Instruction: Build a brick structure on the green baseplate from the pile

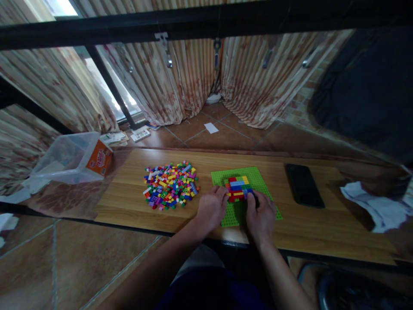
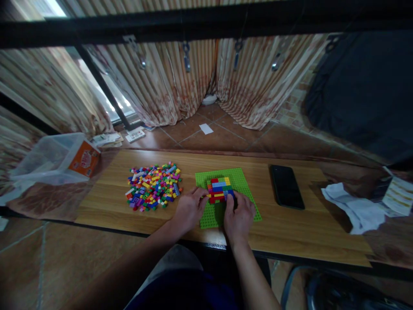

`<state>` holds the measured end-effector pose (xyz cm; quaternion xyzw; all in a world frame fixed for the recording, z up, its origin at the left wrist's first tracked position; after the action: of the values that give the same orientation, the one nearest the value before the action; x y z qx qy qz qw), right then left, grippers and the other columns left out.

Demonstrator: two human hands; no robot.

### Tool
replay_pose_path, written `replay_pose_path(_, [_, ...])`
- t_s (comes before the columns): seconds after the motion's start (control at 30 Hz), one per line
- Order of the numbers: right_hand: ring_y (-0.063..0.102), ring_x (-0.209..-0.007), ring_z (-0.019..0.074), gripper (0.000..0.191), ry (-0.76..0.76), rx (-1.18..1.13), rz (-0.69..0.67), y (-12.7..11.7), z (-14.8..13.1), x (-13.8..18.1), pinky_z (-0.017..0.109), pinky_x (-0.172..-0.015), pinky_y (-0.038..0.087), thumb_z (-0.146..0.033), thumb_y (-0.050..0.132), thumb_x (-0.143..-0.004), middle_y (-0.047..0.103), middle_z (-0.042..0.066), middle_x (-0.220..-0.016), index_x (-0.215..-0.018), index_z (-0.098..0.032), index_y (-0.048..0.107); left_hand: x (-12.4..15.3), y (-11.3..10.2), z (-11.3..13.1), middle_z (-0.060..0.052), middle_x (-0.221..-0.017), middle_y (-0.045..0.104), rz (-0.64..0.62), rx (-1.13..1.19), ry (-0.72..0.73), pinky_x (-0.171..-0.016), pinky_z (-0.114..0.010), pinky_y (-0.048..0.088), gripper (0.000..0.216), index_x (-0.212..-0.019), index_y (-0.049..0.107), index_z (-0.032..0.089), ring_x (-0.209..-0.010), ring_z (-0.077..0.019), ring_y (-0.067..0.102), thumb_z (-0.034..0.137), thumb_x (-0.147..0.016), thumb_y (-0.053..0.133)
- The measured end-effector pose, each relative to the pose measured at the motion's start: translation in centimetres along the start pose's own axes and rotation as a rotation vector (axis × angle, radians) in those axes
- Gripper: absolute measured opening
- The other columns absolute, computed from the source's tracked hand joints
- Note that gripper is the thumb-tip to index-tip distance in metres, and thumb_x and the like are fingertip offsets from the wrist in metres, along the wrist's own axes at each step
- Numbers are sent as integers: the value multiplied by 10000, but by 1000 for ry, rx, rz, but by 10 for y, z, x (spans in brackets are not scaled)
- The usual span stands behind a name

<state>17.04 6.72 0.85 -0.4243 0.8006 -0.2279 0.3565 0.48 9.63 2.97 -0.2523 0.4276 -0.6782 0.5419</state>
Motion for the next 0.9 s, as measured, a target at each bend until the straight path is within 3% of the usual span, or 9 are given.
replay_pose_path(0.23, [582, -996, 265, 502, 6, 1, 7, 0, 0, 0, 433, -935, 405, -498, 386, -948, 689, 165, -1043, -1058, -108, 683, -3, 4, 6, -55, -990, 683, -17, -48, 20, -733, -256, 510, 170, -1026, 619, 182, -860, -171, 662, 226, -954, 471])
replay_pose_path(0.63, [580, -1002, 273, 525, 4, 17, -6, 0, -2, 0, 436, -937, 397, -518, 363, -947, 685, 167, -1047, -1069, -112, 674, -12, 6, 7, -40, -847, 712, 14, 52, 26, -691, -237, 510, 142, -882, 654, 178, -735, -151, 672, 120, -854, 528])
replay_pose_path(0.9, [571, -1005, 273, 524, -8, 9, -2, 0, -1, 1, 435, -939, 388, -522, 361, -945, 683, 162, -1049, -1062, -120, 676, -15, 8, 6, -87, -872, 717, -101, -46, 18, -734, -279, 525, 176, -917, 659, 152, -778, -188, 684, 145, -869, 491])
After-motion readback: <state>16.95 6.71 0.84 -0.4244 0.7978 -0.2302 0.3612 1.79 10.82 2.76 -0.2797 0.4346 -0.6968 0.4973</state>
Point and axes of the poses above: each hand's wrist, its own x-axis away from the middle knuckle, its own y-axis out of the palm, z = x × y, the point moved 7 cm from there along -x, towards the middle knuckle
